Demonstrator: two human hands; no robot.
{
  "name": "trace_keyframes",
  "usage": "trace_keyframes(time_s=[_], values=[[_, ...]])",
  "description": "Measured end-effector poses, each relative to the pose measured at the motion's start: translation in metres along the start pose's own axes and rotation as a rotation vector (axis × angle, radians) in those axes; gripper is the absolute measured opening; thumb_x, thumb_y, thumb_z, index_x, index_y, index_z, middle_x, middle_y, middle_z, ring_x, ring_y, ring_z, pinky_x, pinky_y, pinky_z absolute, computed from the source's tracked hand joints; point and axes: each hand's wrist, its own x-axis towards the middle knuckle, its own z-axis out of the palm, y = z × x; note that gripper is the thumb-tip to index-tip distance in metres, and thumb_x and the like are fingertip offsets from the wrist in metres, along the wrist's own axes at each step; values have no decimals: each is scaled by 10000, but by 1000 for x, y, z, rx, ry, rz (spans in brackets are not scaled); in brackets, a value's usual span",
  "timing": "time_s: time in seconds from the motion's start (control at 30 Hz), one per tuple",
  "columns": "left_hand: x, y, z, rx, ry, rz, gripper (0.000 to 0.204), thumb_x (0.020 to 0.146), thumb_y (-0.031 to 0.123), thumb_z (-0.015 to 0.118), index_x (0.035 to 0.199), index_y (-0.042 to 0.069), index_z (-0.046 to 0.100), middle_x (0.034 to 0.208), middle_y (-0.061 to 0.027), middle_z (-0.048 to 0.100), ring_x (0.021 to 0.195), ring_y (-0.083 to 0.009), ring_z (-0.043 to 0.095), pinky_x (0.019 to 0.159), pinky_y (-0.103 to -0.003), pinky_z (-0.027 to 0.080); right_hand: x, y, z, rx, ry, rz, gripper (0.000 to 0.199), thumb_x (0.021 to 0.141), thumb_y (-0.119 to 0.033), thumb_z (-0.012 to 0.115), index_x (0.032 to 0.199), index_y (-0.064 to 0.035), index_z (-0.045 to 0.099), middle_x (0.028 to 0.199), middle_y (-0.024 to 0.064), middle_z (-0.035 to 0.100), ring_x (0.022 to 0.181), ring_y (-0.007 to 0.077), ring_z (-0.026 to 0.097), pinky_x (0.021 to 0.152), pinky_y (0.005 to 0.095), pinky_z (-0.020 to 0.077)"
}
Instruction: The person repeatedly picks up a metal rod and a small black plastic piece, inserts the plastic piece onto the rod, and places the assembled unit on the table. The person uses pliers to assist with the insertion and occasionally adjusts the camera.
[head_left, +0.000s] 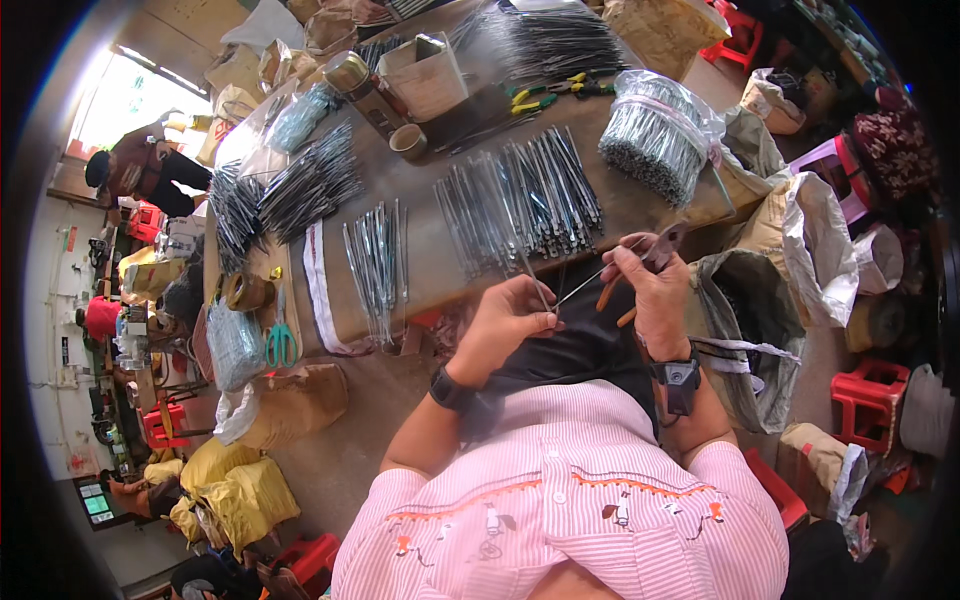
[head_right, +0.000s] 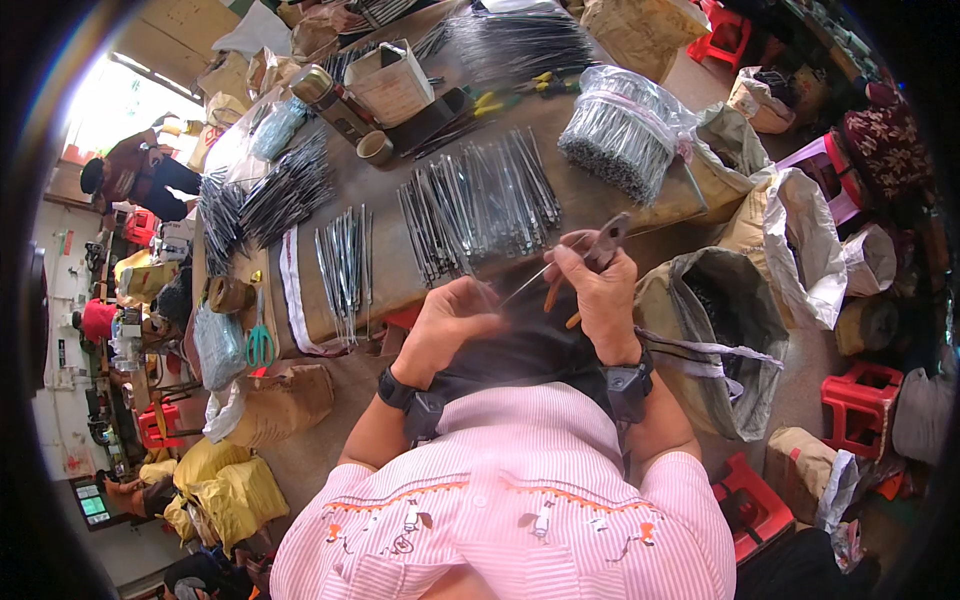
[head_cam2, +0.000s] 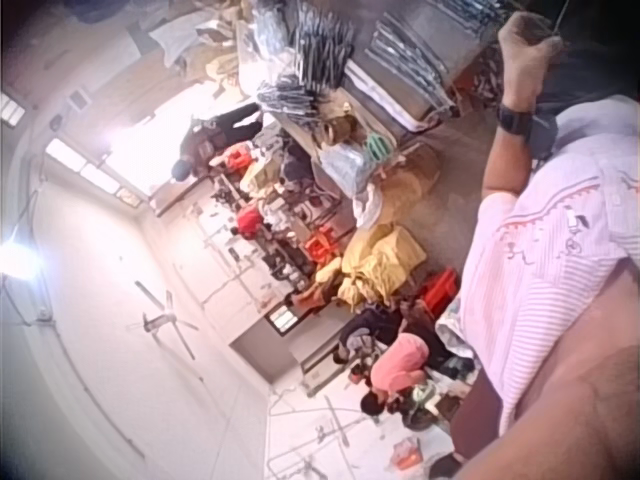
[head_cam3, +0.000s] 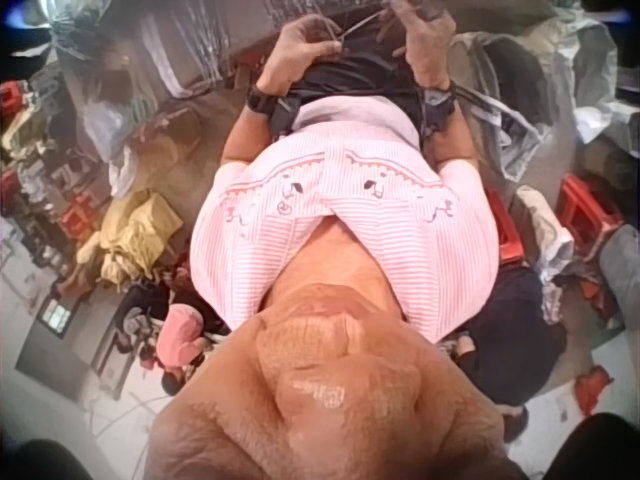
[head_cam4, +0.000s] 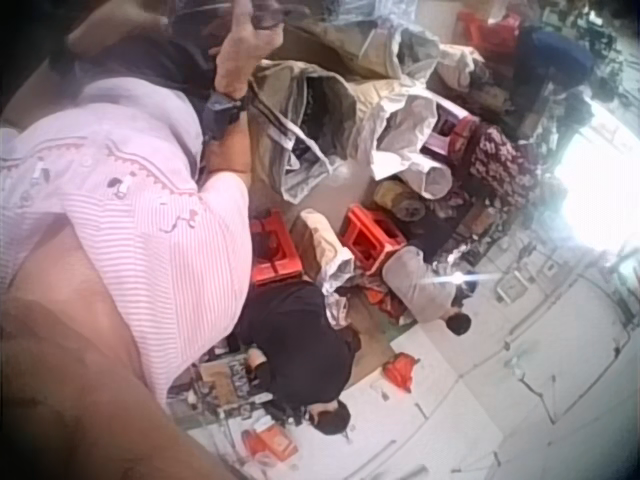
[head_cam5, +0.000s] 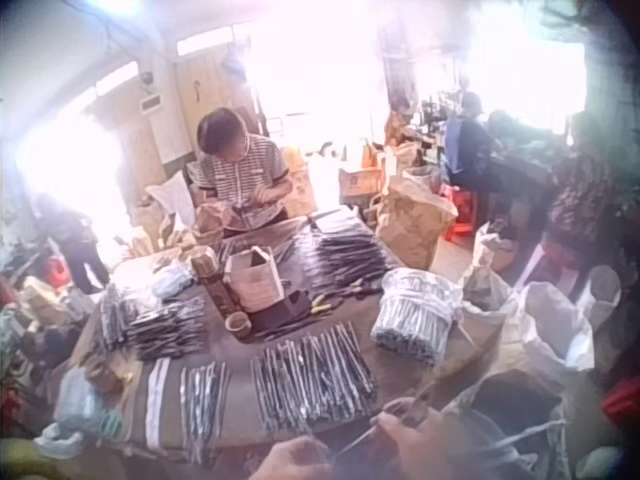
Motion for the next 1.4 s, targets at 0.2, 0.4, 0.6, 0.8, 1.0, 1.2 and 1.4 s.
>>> trace_keyframes(time_s=[0.2,0.4,0.6,0.8,1.0,1.2,1.4], values=[[-6,8,12,57,-123,-166,271,812,-11,682,1065,-15,585,884,-68,655,758,-140,660,694,-264,549,-5,16,-7,18,-136,228,233,870,-37,666,1080,47,606,884,132,694,689,150,645,633,258,525],[-7,15,20,-86,-176,-125,254,855,40,662,1088,-12,575,943,-76,643,843,-151,655,729,-281,545,-3,20,-9,38,-131,258,189,854,-62,699,1005,19,620,834,109,682,661,155,643,607,264,526],[-1,14,16,-477,-62,-372,168,904,143,652,1016,46,572,863,-39,608,821,-135,618,681,-243,498,-6,22,1,-118,-124,146,139,850,-74,709,932,2,626,783,70,667,640,117,623,563,242,500],[7,-15,19,-388,115,-305,145,863,123,703,925,83,579,805,-13,609,627,-95,570,492,-191,385,-7,29,-2,-150,-186,199,168,853,-102,703,953,15,637,805,71,672,690,111,623,615,248,507],[7,-17,5,-308,139,-216,165,848,90,709,972,62,604,798,-2,621,555,-65,532,454,-177,364,3,41,-30,580,145,630,338,932,-240,507,959,78,617,1094,250,636,974,339,643,895,390,523],[7,-12,9,-107,148,-101,189,844,67,698,1024,17,665,804,-3,653,553,-34,523,465,-171,402,-15,44,-66,763,-265,767,330,835,-154,470,1100,20,562,1028,283,635,908,376,654,713,405,576],[5,-10,23,164,220,82,150,851,28,661,997,-1,681,763,1,636,562,-29,515,479,-176,406,-29,41,-59,300,-375,688,513,686,-37,509,1195,11,463,944,226,637,800,338,670,589,355,577]])
